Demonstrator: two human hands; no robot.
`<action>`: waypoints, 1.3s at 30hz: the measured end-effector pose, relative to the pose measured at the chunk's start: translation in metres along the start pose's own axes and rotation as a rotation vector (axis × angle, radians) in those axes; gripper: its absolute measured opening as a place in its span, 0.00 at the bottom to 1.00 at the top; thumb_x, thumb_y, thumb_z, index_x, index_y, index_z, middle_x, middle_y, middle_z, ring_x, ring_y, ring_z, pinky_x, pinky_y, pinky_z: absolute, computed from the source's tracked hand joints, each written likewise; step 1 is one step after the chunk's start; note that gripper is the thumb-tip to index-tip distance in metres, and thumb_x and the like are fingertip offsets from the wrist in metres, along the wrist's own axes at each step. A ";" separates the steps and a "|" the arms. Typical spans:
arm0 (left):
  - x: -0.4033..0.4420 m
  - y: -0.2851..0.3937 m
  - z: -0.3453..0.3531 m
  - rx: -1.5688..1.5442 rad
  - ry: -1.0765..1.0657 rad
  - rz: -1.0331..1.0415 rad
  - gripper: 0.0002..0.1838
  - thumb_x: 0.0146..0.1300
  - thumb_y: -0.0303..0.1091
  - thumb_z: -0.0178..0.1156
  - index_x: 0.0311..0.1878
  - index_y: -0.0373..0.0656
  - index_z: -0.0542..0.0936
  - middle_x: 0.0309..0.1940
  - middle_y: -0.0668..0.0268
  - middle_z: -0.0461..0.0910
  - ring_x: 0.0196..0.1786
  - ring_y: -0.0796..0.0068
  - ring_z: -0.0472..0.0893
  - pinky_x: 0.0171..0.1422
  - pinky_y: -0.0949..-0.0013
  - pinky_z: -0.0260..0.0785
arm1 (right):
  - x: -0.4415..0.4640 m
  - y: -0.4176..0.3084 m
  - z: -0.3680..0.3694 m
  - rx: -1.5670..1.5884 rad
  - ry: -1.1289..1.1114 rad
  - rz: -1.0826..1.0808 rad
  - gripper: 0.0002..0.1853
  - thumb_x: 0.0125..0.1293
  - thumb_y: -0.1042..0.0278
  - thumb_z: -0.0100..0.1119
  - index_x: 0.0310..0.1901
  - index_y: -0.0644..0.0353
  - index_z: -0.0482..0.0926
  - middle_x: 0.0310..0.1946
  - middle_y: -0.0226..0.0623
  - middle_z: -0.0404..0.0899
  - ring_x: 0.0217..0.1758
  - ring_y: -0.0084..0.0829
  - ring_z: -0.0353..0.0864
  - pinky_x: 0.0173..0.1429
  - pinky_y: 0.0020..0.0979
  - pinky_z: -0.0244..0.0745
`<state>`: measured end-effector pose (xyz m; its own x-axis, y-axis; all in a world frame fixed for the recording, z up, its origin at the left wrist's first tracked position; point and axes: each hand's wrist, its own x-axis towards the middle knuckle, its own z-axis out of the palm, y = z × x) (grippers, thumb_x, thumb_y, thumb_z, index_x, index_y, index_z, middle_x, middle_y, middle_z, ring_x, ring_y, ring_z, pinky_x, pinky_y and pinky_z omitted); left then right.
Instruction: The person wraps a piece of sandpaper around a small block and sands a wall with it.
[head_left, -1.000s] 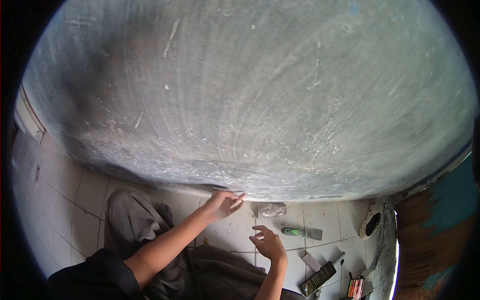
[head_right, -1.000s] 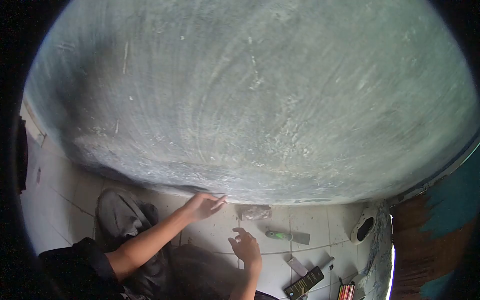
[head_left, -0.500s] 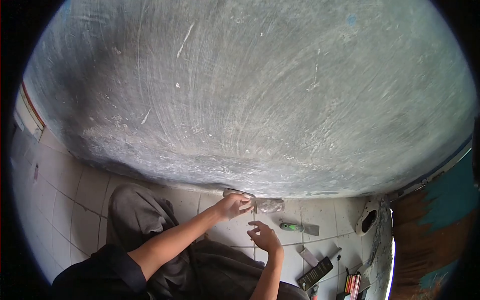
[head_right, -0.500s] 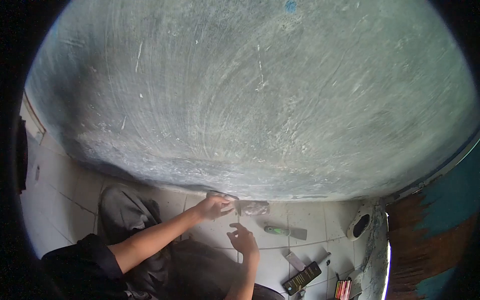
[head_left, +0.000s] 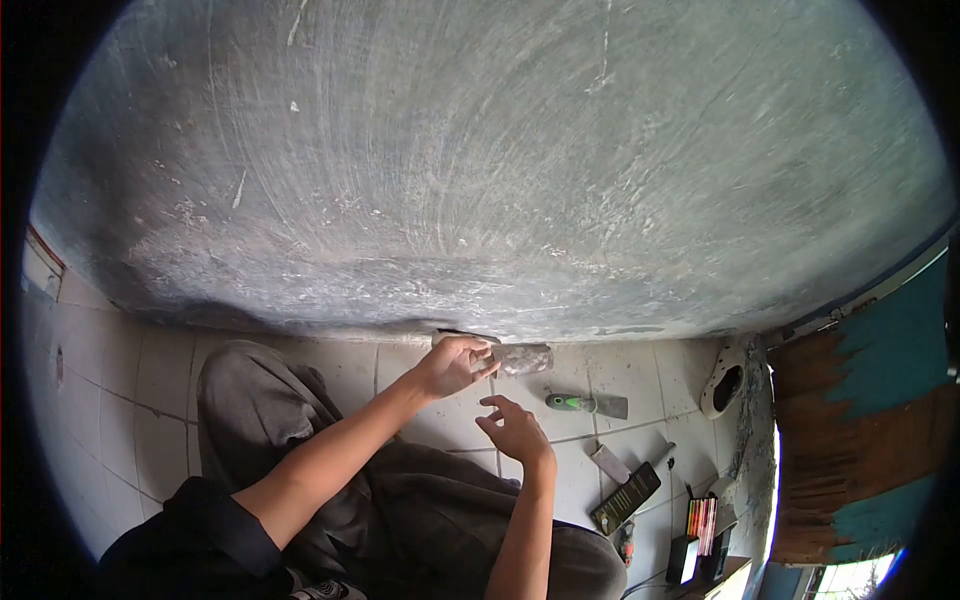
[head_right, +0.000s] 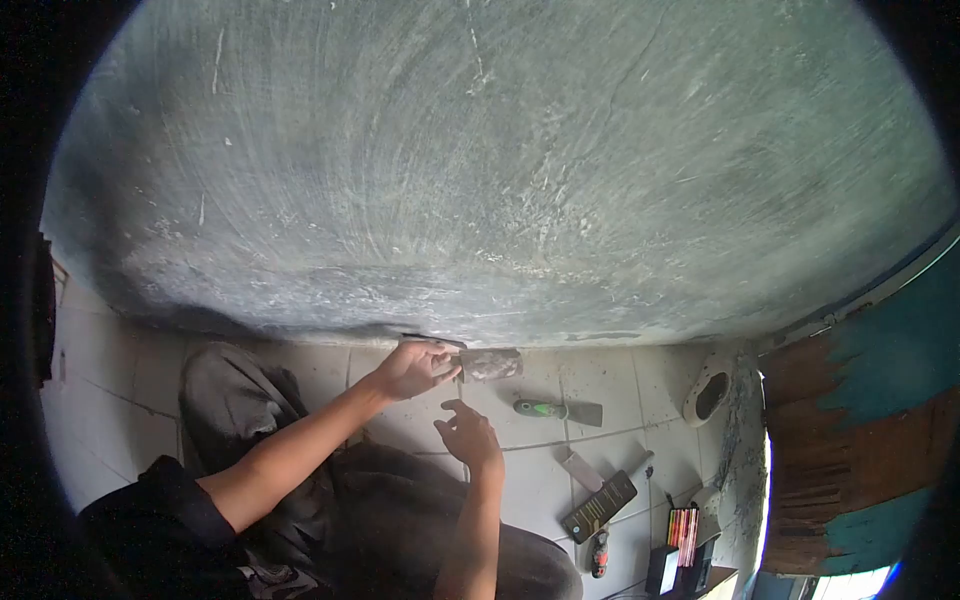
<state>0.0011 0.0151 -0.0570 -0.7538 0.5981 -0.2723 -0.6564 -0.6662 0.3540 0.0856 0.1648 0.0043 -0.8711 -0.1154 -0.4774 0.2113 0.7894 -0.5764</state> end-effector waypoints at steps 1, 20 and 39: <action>0.001 0.000 0.002 -0.006 -0.001 -0.007 0.05 0.56 0.25 0.56 0.33 0.49 0.71 0.34 0.75 0.70 0.43 0.80 0.68 0.70 0.57 0.56 | 0.000 0.000 0.000 -0.019 -0.015 -0.004 0.23 0.57 0.55 0.60 0.54 0.52 0.73 0.42 0.41 0.81 0.47 0.43 0.79 0.52 0.39 0.72; -0.002 0.002 0.015 0.029 0.020 -0.002 0.04 0.56 0.30 0.57 0.36 0.48 0.75 0.38 0.77 0.72 0.45 0.82 0.69 0.70 0.60 0.52 | 0.002 -0.005 -0.001 -0.020 -0.034 0.062 0.24 0.57 0.54 0.59 0.55 0.53 0.72 0.43 0.41 0.81 0.50 0.42 0.78 0.54 0.39 0.71; -0.003 0.002 0.013 0.035 0.077 0.044 0.04 0.56 0.29 0.56 0.27 0.48 0.74 0.35 0.74 0.73 0.47 0.80 0.70 0.72 0.57 0.48 | 0.001 -0.008 0.000 0.018 -0.006 0.026 0.20 0.57 0.58 0.59 0.51 0.53 0.74 0.41 0.44 0.81 0.50 0.43 0.78 0.54 0.41 0.71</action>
<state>0.0020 0.0178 -0.0440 -0.7826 0.5322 -0.3230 -0.6225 -0.6738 0.3981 0.0831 0.1582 0.0088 -0.8625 -0.0989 -0.4964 0.2416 0.7813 -0.5755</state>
